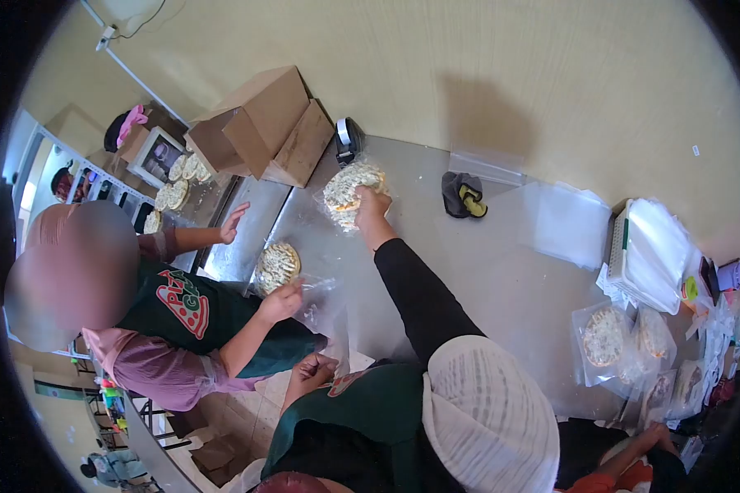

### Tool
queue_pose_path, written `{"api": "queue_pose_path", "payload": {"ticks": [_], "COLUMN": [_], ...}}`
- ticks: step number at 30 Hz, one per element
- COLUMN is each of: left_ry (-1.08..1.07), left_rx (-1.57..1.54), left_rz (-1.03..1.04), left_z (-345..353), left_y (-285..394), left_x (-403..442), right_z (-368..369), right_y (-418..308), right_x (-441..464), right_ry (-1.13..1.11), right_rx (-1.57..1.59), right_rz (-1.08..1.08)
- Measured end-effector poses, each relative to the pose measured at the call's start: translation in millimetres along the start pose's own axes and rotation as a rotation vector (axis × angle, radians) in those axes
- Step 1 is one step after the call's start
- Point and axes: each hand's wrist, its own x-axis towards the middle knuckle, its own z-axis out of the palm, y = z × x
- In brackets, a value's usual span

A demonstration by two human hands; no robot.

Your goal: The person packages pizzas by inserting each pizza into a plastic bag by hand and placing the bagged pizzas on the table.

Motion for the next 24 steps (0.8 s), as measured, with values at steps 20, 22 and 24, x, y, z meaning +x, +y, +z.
{"api": "queue_pose_path", "payload": {"ticks": [20,22,24], "left_ry": [-0.092,-0.157,-0.280], "left_rx": [0.674,0.889,0.982], "left_rz": [0.670,0.829,1.140], "left_z": [106.6,131.4,165.2], "left_y": [75.8,80.7,85.1], "left_x": [69.6,84.9,98.6], "right_z": [-273.1,-292.4,-301.9], "right_y": [-227.5,-241.8,-258.0], "right_x": [-239.2,-259.3,-279.1], "right_ry": [-0.400,-0.388,-0.406], "right_rx": [0.439,0.474,0.511], "right_rz": [0.007,-0.003,-0.019]}}
